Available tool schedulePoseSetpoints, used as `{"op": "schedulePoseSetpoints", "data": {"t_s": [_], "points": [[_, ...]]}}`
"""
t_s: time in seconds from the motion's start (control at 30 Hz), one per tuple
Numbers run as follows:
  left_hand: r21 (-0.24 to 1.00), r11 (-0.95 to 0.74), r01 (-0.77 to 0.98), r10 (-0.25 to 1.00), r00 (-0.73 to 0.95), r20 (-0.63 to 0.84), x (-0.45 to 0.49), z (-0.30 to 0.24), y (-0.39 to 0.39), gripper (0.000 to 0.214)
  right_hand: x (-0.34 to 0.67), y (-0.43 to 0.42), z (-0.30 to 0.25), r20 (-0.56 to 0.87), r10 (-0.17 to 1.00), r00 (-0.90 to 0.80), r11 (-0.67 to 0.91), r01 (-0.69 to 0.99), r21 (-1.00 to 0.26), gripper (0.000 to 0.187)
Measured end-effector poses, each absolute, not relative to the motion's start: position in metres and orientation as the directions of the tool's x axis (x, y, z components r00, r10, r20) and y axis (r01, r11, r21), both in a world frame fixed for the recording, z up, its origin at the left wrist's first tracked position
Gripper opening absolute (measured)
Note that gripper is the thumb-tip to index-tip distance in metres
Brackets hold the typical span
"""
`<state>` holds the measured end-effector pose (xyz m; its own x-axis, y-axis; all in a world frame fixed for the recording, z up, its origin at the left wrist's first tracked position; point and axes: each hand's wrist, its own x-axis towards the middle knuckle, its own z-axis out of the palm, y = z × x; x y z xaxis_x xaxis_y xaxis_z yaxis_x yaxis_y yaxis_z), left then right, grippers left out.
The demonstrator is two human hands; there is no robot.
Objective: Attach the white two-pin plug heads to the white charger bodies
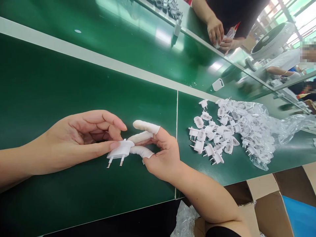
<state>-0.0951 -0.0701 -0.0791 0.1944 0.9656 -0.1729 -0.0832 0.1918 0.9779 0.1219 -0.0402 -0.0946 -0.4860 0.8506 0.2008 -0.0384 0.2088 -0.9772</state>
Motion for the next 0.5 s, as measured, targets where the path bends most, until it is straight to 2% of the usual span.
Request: {"op": "schedulePoseSetpoints", "data": {"t_s": [0.5], "points": [[0.981,0.175,-0.077,0.966,0.208,-0.156,-0.0948,-0.0802,-0.0695,0.025,0.1235,-0.0414,-0.0919,0.161,0.854,-0.495,0.175,-0.018,-0.984,0.053]]}}
